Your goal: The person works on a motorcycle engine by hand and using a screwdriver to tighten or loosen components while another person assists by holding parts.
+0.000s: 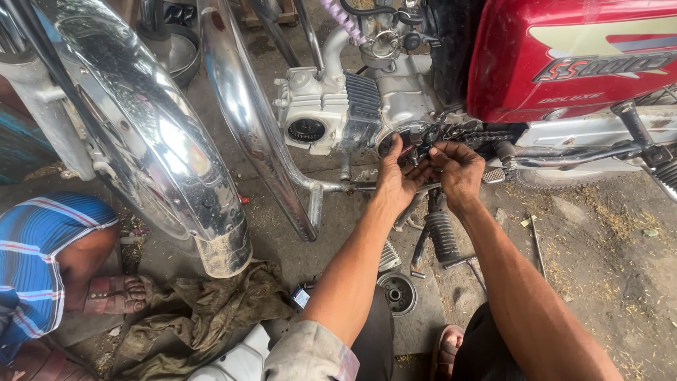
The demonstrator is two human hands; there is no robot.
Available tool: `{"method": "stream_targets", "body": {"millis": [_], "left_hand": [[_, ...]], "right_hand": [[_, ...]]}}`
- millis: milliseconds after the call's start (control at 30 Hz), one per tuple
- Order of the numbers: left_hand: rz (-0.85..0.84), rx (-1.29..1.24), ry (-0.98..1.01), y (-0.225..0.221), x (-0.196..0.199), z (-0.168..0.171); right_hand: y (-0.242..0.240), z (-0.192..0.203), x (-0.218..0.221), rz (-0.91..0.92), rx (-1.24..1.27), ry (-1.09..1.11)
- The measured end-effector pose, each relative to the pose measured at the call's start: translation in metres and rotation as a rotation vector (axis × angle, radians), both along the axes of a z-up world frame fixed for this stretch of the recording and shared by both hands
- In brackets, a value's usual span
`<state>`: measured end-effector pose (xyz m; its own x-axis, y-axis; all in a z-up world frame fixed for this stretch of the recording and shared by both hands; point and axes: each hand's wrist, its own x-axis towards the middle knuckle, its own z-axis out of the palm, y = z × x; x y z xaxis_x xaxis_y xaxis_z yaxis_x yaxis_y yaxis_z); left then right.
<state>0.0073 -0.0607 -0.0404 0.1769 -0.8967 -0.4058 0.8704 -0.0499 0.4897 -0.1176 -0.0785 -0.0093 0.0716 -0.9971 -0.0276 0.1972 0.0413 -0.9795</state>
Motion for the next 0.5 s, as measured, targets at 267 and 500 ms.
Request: {"method": "stream_targets", "body": {"millis": [267, 500], "left_hand": [[0.0, 0.023, 0.004, 0.0, -0.001, 0.004], [0.012, 0.023, -0.015, 0.002, -0.001, 0.004]], "right_hand": [[-0.001, -0.006, -0.002, 0.028, -0.095, -0.005], [0.006, 0.01, 0.004, -0.035, 0.012, 0.031]]}}
